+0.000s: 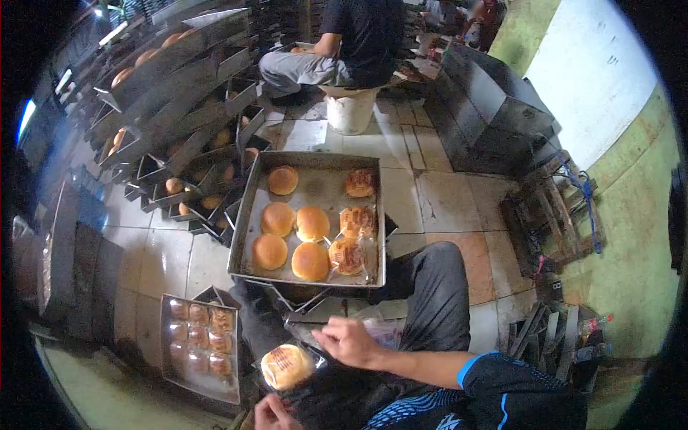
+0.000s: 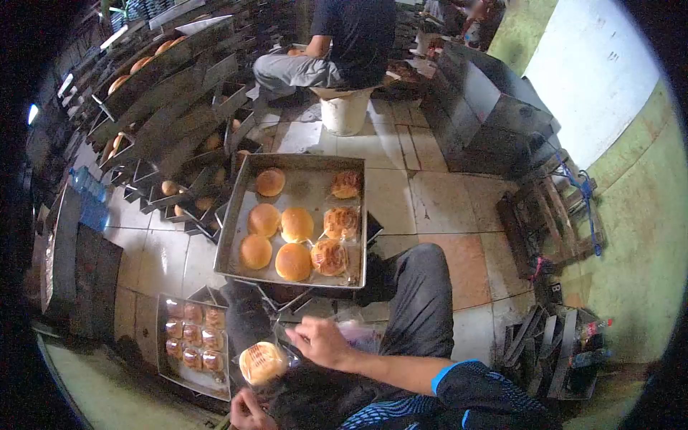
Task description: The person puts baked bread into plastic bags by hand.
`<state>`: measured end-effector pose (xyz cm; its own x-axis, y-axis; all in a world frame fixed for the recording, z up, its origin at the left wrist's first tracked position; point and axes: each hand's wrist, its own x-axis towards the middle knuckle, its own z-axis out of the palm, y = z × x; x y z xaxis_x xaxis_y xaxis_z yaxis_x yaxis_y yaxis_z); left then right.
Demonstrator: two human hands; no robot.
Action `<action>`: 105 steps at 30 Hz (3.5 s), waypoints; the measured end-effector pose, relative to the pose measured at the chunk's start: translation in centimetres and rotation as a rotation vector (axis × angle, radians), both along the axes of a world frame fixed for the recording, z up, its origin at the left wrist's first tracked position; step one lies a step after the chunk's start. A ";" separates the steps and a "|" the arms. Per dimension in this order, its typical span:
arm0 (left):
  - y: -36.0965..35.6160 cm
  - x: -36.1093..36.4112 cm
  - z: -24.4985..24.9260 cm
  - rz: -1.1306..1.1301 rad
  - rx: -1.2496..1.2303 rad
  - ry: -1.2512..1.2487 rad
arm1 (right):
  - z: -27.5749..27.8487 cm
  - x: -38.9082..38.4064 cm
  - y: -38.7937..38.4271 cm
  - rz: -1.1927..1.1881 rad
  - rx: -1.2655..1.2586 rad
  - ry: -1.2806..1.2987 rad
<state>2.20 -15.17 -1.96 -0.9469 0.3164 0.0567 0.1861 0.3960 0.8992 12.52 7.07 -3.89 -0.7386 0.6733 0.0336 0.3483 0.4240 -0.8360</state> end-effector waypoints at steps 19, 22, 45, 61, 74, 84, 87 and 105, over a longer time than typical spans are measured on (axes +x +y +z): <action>12.2 -3.9 1.2 -0.408 0.134 -0.121 | -4.0 -8.1 25.6 -0.626 -0.054 0.045; 17.3 -0.8 -1.5 -0.701 -0.004 0.248 | -4.9 -4.5 23.4 -0.291 0.377 -0.032; 17.0 -1.3 -4.6 -0.410 0.721 -0.908 | 3.4 7.7 8.3 -0.408 -0.474 0.589; 15.1 -8.9 -4.2 -0.317 0.625 -0.627 | 4.4 -3.5 10.0 -0.042 -0.911 0.625; 13.5 -11.5 -5.1 0.175 0.788 -0.475 | 3.0 -10.3 11.7 0.330 0.077 0.599; 13.6 -12.0 -6.1 0.294 1.123 -0.521 | -11.5 -28.1 42.6 -0.110 0.398 -0.476; 12.7 -12.5 -7.1 0.201 1.291 -0.684 | -12.5 -30.4 45.2 0.012 0.323 -0.742; 15.9 -7.7 -4.3 -0.273 0.646 -0.368 | 8.5 -2.8 8.5 0.255 -0.123 0.126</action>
<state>-5.48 0.69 -6.28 -0.8340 0.5517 0.0069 -0.1527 -0.2427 0.9580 9.74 15.59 4.62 -0.8797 0.4711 0.0652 0.1343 0.3776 -0.9162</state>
